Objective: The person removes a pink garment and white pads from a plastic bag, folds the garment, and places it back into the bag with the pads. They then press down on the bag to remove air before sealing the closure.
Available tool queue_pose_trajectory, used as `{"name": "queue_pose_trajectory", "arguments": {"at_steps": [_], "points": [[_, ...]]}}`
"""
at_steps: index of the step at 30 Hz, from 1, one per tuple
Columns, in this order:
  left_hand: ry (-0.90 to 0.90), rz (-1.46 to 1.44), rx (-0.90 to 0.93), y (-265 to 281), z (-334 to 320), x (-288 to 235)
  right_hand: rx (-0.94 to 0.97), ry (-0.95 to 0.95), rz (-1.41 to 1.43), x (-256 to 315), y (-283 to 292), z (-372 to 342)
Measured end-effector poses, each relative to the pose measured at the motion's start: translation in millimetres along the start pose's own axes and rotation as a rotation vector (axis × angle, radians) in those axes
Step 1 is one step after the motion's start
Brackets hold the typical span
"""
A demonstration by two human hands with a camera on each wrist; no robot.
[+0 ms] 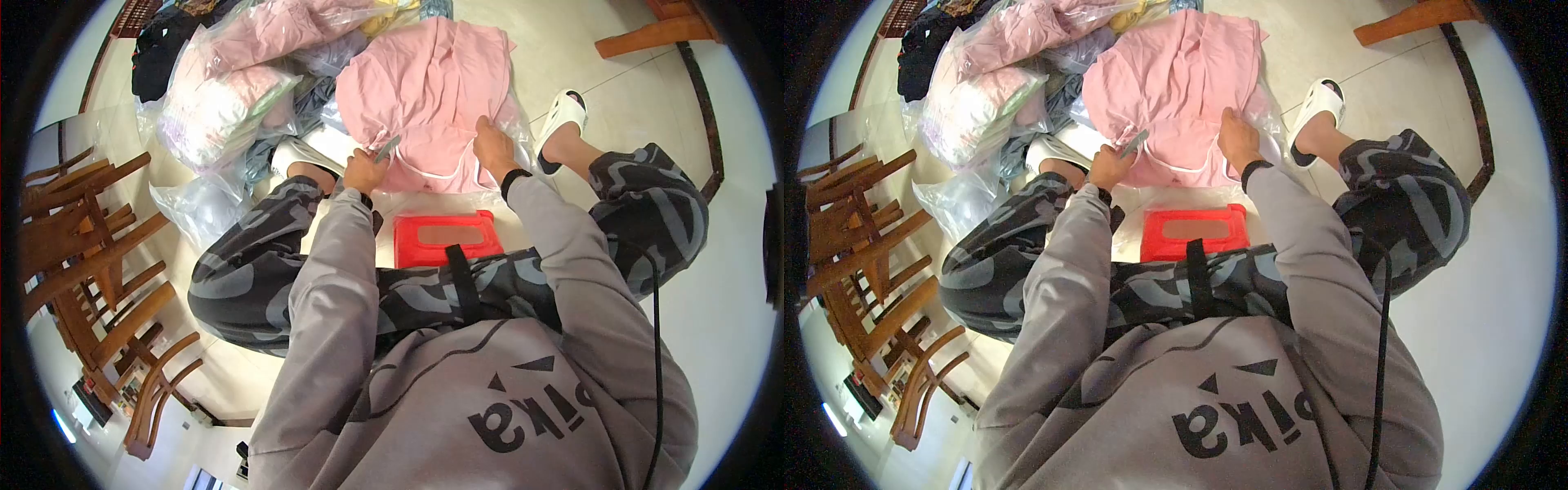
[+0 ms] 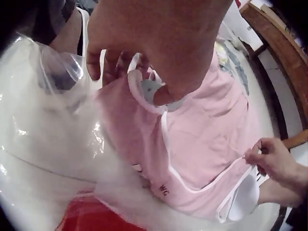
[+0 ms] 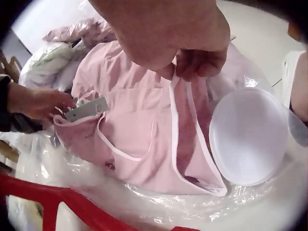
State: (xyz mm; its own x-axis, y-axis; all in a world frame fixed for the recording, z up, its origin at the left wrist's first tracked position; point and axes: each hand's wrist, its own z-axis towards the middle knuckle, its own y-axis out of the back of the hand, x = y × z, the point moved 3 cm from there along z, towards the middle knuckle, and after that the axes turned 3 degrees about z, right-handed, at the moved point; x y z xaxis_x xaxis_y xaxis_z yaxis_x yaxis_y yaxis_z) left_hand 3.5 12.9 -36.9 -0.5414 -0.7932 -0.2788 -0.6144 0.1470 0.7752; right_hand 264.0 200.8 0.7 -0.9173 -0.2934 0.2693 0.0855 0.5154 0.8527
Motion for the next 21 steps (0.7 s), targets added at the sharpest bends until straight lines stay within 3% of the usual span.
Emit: {"name": "queue_pose_trajectory", "arguments": {"at_steps": [2,3,9,10,13,14,21], "points": [[-0.011,-0.150,-0.137,-3,12,1,-0.091,-0.019,0.104,-5,3,-4],[0.004,-0.195,-0.119,1,13,-5,-0.140,-0.031,0.156,-8,6,-6],[0.235,-0.290,0.075,7,18,-19,0.040,-0.088,0.123,-16,20,-6],[0.234,-0.252,-0.006,0,20,-18,0.033,-0.107,0.109,-17,20,-6],[-0.051,-0.087,-0.217,10,5,-28,0.010,-0.144,0.080,-20,18,-7],[-0.059,-0.016,-0.234,16,-4,-37,0.003,-0.147,0.080,-22,17,-10],[-0.065,-0.015,-0.055,14,11,-27,0.096,-0.262,0.084,-19,32,-15]]}}
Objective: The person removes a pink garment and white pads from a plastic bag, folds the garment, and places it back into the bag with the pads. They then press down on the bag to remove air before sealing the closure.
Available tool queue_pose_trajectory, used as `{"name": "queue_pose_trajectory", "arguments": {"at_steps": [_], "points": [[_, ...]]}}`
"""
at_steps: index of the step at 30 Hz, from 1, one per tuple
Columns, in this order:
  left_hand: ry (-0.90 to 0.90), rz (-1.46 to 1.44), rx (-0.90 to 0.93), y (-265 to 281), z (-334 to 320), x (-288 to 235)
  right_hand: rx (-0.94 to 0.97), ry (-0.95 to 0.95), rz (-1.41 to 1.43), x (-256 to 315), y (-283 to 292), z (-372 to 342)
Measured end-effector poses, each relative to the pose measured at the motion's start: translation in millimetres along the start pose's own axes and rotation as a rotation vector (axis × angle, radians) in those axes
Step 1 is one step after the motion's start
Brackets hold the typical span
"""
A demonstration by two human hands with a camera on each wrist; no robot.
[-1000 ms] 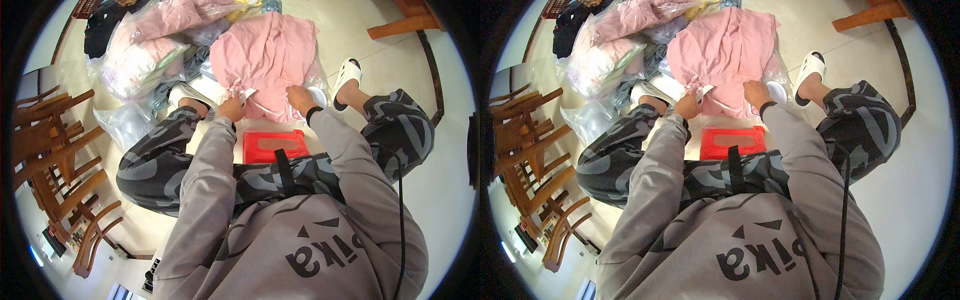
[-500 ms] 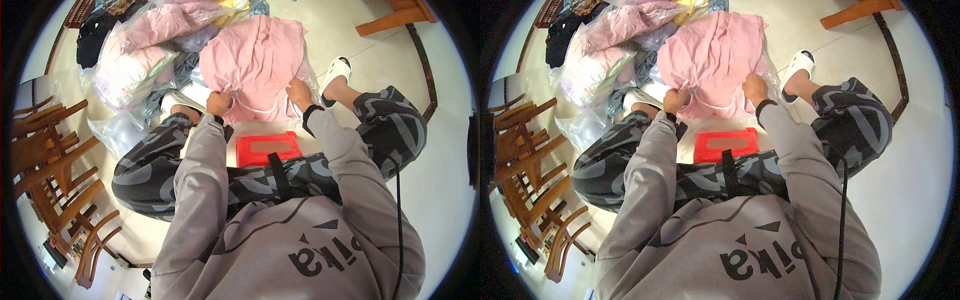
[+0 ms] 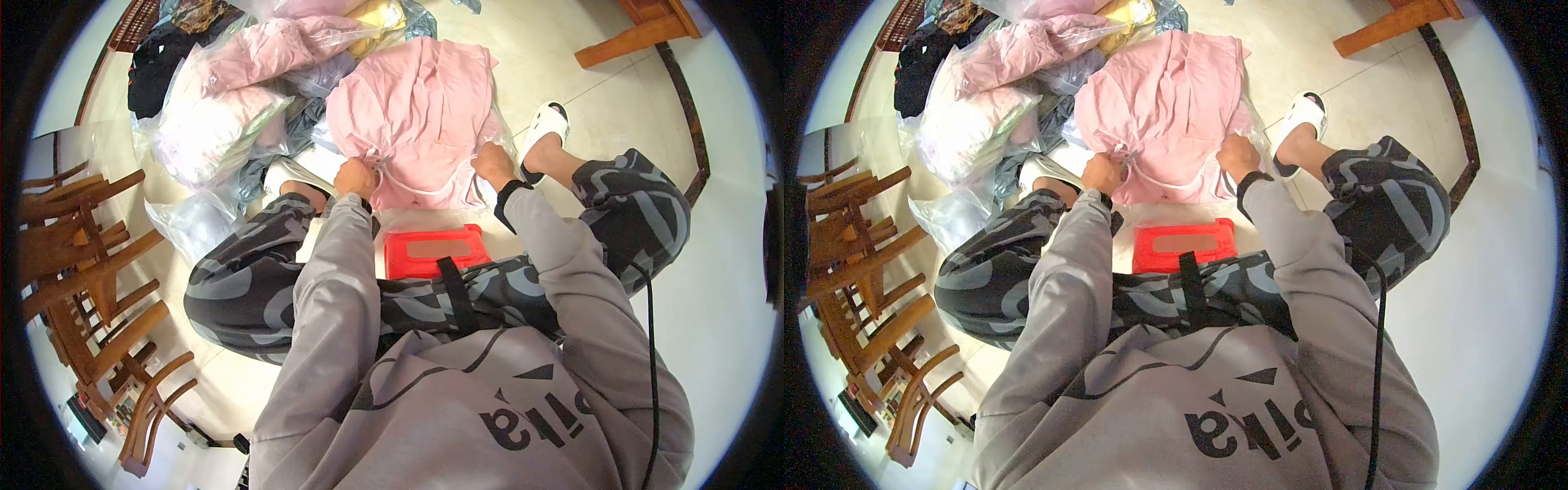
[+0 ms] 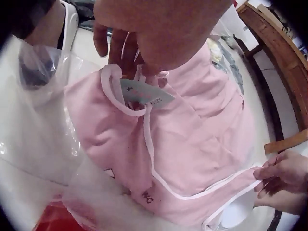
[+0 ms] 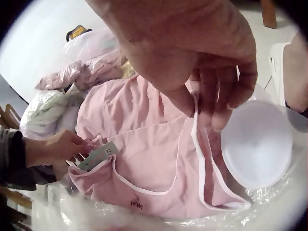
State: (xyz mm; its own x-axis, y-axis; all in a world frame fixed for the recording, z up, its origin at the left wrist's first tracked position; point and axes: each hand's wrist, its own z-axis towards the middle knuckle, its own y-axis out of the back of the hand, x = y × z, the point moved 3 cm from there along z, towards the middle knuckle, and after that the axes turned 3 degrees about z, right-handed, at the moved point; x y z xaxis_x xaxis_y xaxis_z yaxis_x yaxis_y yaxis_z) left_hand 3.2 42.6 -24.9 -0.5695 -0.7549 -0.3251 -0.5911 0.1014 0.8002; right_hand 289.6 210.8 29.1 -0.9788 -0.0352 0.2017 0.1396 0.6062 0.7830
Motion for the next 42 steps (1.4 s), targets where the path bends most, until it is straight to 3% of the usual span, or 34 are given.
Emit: {"name": "queue_pose_trajectory", "arguments": {"at_steps": [3,5,8,9,12,13,16,17,20,21,23,24,25,29,32,33,36,39,42], "points": [[-0.105,-0.063,-0.015,1,-1,-6,-0.019,0.285,0.076,-5,-10,13],[-0.266,-0.104,-0.019,-2,1,-9,-0.036,0.343,0.163,-3,-12,17],[-0.358,-0.205,0.047,19,-16,-35,-0.032,0.471,0.279,-3,-22,20],[-0.295,-0.229,0.094,5,-1,-29,-0.026,0.519,0.317,-4,-27,21],[-0.099,-0.617,0.526,-15,14,-27,0.435,0.372,0.504,1,-43,24],[-0.028,-0.745,0.670,-18,13,-28,0.539,0.450,0.450,8,-46,25],[-0.064,-0.752,0.748,-5,12,-36,0.825,0.386,0.421,25,-37,19],[-0.009,-0.784,0.721,-7,22,-35,0.836,0.309,0.542,31,-27,16],[-0.313,-0.727,0.192,7,34,-42,0.257,0.610,0.462,34,-24,54],[-0.358,-0.815,0.147,9,34,-43,0.106,0.587,0.439,34,-16,54],[-0.373,-0.558,-0.086,15,32,-37,-0.186,0.537,0.385,32,-2,51],[-0.378,-0.426,-0.204,20,32,-34,-0.182,0.500,0.353,29,-5,51],[-0.342,-0.470,-0.163,24,26,-33,-0.181,0.464,0.320,20,-9,53],[-0.158,-0.161,0.010,25,0,-21,-0.053,0.361,0.197,-2,-27,40],[-0.231,-0.072,0.133,-13,-5,14,0.026,0.366,0.132,3,-33,23],[-0.172,-0.008,0.192,-11,-16,11,0.035,0.366,0.129,7,-37,20],[-0.327,0.023,0.232,-20,-15,9,0.004,0.322,0.213,20,-39,20],[-0.305,-0.133,0.019,-14,-10,-4,-0.050,0.288,0.311,29,-33,24],[-0.259,-0.177,-0.067,4,-5,-28,-0.085,0.296,0.313,40,-26,32]]}}
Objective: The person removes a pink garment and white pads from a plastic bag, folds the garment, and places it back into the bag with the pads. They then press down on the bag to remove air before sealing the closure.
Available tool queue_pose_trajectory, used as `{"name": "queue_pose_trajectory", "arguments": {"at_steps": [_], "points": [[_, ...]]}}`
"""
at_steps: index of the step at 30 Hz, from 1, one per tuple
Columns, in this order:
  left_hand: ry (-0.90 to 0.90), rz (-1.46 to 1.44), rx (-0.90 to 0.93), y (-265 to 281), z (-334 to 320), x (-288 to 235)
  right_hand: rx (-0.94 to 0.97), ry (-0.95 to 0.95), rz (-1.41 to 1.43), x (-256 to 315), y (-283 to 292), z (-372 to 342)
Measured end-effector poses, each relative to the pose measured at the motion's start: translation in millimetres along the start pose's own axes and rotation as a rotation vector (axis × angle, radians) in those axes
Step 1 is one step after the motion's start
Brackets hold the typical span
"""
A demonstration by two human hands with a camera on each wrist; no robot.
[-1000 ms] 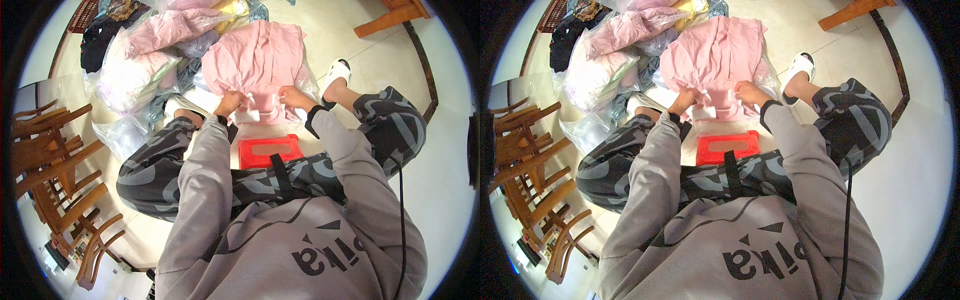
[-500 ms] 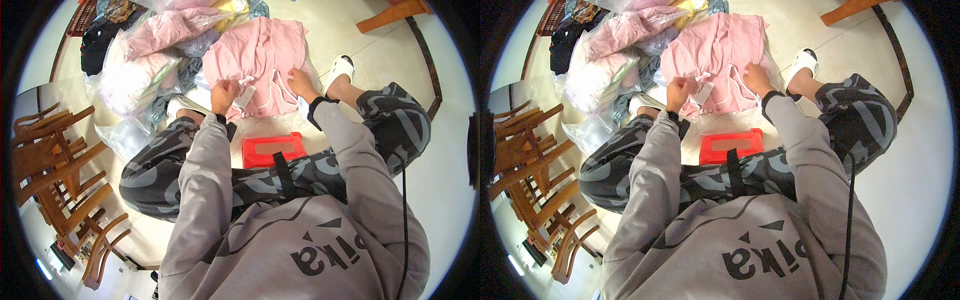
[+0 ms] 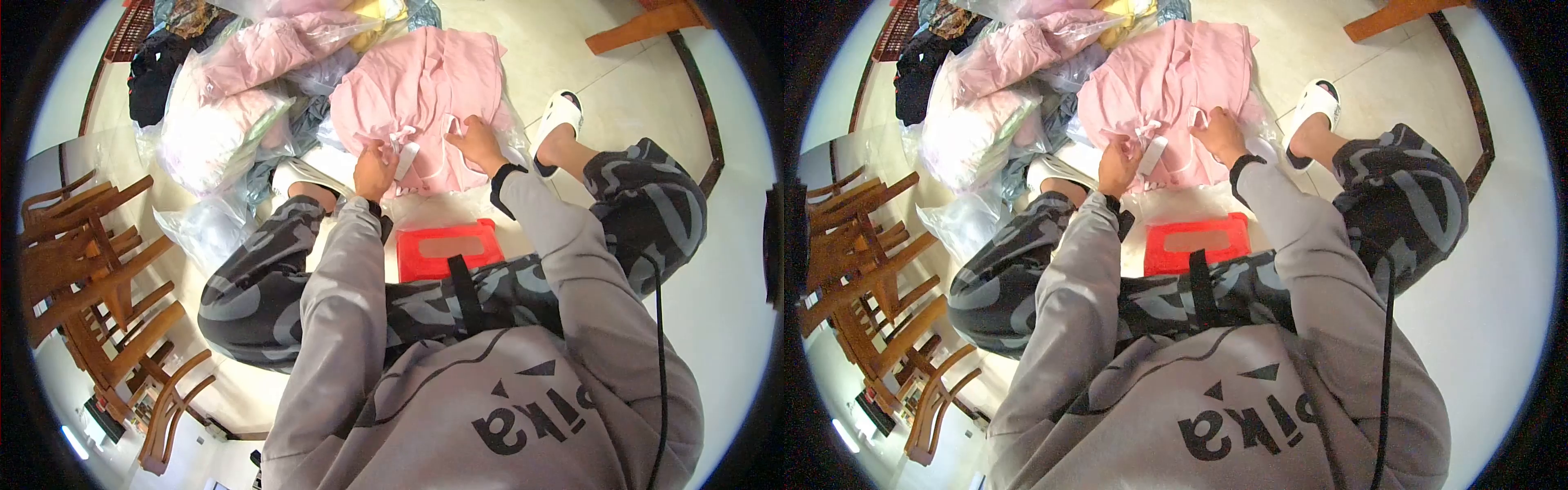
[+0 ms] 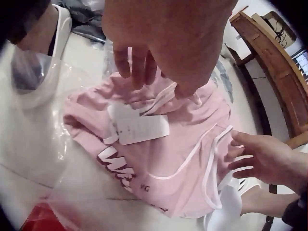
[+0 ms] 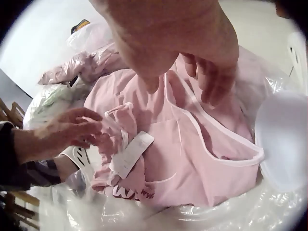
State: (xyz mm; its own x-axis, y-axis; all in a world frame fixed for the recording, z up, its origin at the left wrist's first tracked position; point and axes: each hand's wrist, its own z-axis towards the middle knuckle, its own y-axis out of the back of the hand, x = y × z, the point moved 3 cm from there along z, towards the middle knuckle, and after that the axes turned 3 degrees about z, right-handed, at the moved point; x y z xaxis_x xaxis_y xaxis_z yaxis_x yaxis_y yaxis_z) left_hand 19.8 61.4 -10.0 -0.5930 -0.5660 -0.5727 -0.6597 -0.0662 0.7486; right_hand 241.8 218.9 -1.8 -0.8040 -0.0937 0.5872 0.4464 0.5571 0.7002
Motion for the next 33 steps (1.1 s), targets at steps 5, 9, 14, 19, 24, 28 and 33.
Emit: {"name": "queue_pose_trajectory", "arguments": {"at_steps": [5,9,14,19,24,28,33], "points": [[-0.028,0.064,0.004,12,14,-40,-0.050,0.045,-0.088,7,-1,12],[0.024,0.178,0.121,1,29,-35,-0.027,0.129,-0.071,-12,-26,41],[-0.040,-0.119,0.139,-17,52,-8,0.306,-0.082,0.326,-16,-25,49],[-0.028,-0.149,-0.144,7,41,-13,-0.029,-0.080,0.481,-42,-37,55],[0.188,-0.122,-0.066,11,23,7,-0.141,0.074,0.215,-30,-18,29],[0.220,0.135,0.095,-11,4,58,0.055,0.065,-0.020,-29,-23,0],[0.476,0.056,0.084,-44,-27,128,0.652,-0.790,0.743,-86,-66,-60]]}}
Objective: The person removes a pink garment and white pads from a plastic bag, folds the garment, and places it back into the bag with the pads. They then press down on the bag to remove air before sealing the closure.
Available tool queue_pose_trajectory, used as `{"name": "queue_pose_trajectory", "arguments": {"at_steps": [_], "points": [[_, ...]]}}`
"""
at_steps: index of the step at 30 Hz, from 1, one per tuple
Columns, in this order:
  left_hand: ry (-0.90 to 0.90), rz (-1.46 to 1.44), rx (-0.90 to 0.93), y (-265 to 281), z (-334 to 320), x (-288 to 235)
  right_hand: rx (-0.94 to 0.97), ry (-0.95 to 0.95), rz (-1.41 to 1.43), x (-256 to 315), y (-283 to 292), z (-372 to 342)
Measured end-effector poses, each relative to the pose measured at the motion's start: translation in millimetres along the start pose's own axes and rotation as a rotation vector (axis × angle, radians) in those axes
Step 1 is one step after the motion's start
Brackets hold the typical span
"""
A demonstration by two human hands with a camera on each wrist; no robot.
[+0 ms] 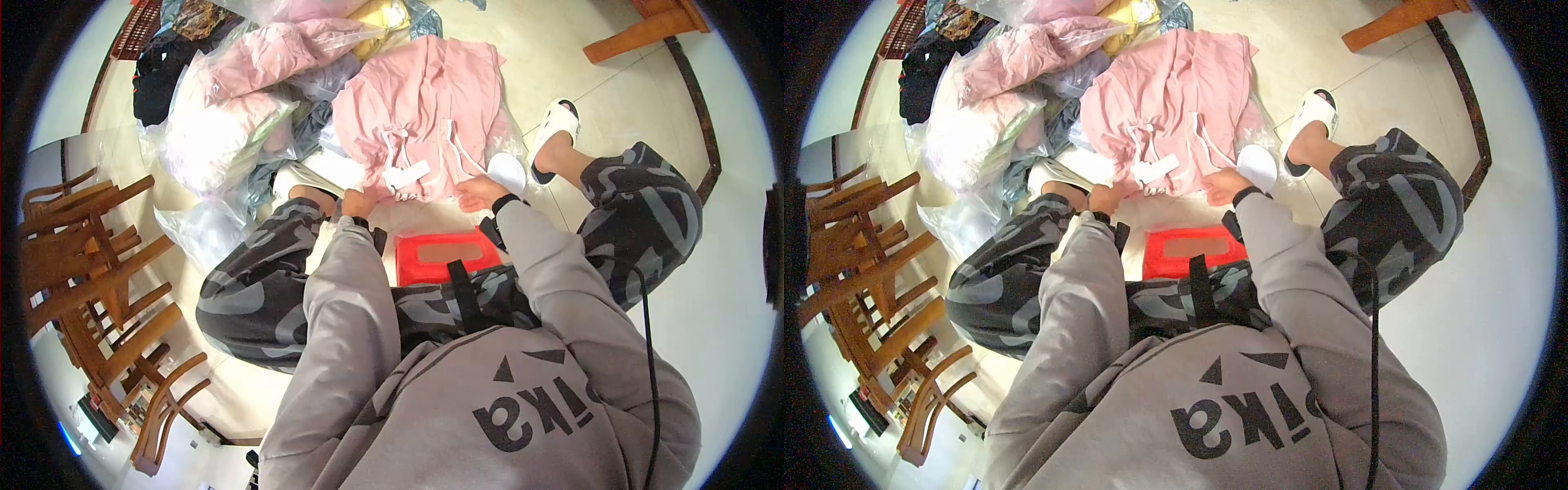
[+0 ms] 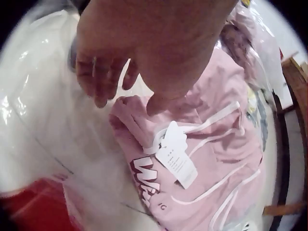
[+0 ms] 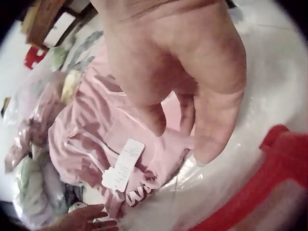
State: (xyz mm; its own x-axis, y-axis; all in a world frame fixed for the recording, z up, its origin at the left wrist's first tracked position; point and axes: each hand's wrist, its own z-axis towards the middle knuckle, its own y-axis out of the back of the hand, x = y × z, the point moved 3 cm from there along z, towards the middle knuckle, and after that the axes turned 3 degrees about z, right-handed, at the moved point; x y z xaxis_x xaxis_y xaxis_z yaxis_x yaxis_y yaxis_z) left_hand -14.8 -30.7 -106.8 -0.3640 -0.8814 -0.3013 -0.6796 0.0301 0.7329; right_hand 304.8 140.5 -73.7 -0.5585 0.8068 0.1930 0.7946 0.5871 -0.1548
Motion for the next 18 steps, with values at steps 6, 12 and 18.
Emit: {"name": "queue_pose_trajectory", "arguments": {"at_steps": [6,12,18], "points": [[0.208,-0.310,0.383,21,-41,-41,-0.088,0.046,0.153,-57,11,12],[0.392,-0.666,0.314,10,-43,-34,-0.293,0.163,0.346,-47,1,-13],[0.242,-0.554,0.211,-25,-3,10,-0.358,0.205,0.276,-41,17,22]]}}
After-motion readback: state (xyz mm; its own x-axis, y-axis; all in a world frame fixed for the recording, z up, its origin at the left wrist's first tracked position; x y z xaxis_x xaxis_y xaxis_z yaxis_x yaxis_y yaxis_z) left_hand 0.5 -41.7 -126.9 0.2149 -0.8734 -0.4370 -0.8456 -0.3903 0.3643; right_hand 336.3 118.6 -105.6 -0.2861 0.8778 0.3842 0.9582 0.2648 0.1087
